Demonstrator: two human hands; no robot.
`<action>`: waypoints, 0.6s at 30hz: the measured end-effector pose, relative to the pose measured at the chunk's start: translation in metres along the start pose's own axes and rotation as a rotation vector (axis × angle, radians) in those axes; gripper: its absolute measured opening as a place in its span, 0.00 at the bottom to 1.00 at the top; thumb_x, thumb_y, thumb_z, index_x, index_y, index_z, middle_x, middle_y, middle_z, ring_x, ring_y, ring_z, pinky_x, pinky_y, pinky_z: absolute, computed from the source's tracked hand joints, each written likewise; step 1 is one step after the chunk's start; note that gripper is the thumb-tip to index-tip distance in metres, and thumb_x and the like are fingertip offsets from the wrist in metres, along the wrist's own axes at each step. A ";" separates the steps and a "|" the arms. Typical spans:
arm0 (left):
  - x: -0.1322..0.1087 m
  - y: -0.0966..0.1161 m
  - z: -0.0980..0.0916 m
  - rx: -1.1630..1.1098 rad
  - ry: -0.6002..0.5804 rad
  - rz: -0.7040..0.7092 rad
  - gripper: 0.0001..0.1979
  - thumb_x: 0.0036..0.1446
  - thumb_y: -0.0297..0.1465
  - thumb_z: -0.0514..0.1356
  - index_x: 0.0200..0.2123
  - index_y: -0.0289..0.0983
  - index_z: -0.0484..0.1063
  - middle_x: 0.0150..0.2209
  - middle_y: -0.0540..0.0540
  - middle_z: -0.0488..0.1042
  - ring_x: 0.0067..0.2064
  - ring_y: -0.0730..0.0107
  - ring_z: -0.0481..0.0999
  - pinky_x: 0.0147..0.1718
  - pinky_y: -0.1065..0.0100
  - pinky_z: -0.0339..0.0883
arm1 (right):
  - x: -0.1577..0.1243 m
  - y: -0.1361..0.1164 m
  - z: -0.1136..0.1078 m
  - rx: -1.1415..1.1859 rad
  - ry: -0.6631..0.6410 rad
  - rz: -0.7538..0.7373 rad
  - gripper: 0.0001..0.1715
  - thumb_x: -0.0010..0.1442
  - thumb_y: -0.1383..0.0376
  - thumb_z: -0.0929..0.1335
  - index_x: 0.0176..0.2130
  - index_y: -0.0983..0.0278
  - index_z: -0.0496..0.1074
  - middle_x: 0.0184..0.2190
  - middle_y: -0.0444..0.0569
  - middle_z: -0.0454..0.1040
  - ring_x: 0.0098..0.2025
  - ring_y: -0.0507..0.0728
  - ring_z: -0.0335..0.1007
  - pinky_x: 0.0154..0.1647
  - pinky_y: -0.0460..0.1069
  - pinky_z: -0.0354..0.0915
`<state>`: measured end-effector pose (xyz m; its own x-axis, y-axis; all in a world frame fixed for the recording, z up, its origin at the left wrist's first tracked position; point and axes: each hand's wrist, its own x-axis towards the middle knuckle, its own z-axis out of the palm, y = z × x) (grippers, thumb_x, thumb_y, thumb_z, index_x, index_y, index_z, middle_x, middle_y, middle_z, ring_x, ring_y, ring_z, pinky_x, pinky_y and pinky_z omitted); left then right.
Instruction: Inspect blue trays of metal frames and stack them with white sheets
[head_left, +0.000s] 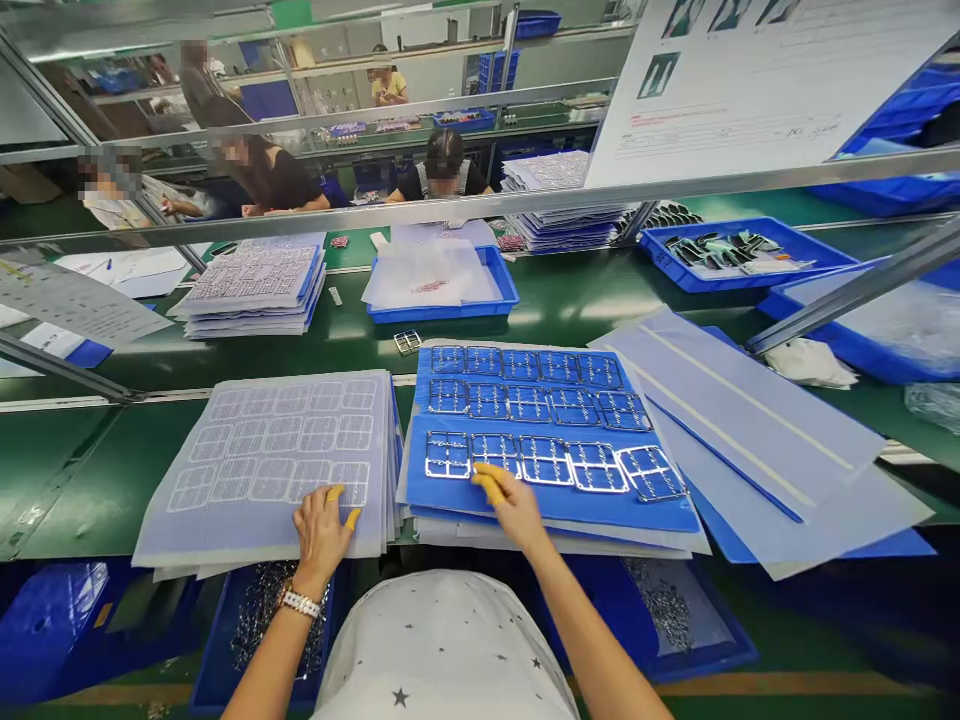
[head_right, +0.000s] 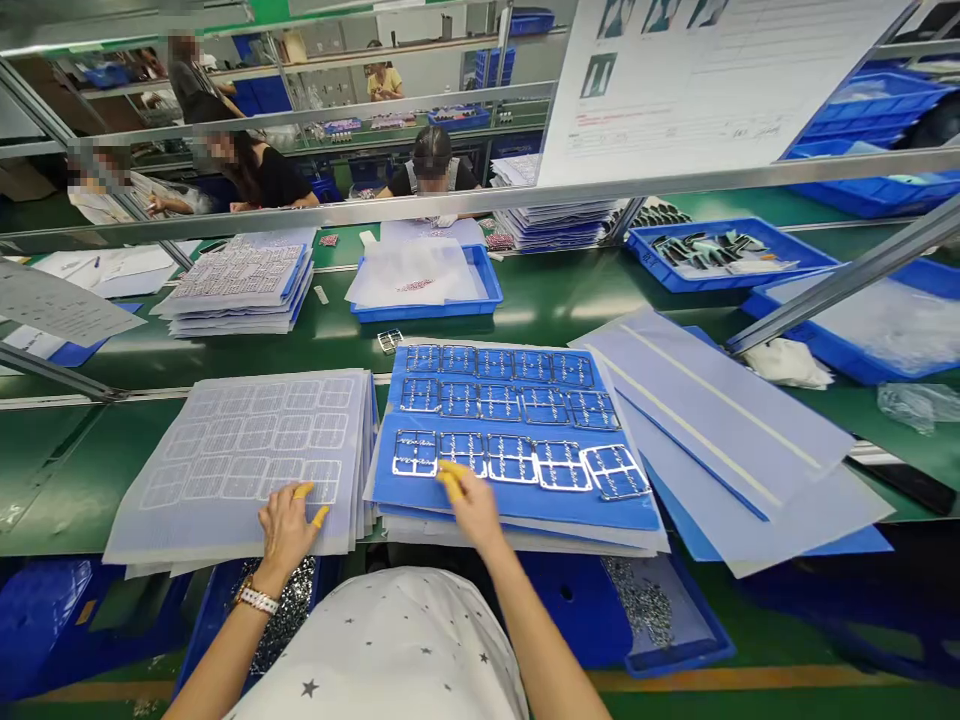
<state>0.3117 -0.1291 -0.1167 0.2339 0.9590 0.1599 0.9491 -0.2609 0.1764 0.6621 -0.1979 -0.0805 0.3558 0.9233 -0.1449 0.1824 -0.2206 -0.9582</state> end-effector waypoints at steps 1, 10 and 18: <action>0.001 -0.001 0.001 -0.004 -0.010 0.011 0.17 0.63 0.38 0.59 0.51 0.37 0.74 0.52 0.34 0.74 0.54 0.46 0.69 0.51 0.48 0.59 | -0.005 -0.003 0.024 -0.007 -0.105 -0.032 0.19 0.59 0.48 0.67 0.44 0.52 0.80 0.42 0.49 0.82 0.46 0.66 0.76 0.50 0.64 0.70; -0.003 -0.004 0.013 -0.138 -0.062 0.208 0.13 0.62 0.35 0.59 0.48 0.41 0.76 0.48 0.39 0.77 0.51 0.49 0.71 0.51 0.50 0.57 | -0.030 -0.009 0.139 -0.179 -0.523 -0.091 0.18 0.60 0.67 0.66 0.46 0.61 0.82 0.44 0.54 0.82 0.47 0.63 0.77 0.52 0.56 0.68; 0.016 -0.010 0.004 -0.404 -0.014 0.184 0.11 0.65 0.34 0.56 0.40 0.43 0.79 0.40 0.43 0.81 0.45 0.54 0.76 0.50 0.51 0.57 | -0.025 -0.001 0.147 -0.125 -0.411 0.017 0.20 0.63 0.62 0.65 0.50 0.60 0.81 0.46 0.53 0.81 0.48 0.64 0.77 0.51 0.58 0.70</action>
<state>0.3064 -0.1107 -0.1203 0.3966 0.8933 0.2113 0.7337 -0.4468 0.5119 0.5182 -0.1750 -0.1124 -0.0302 0.9620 -0.2713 0.2982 -0.2504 -0.9211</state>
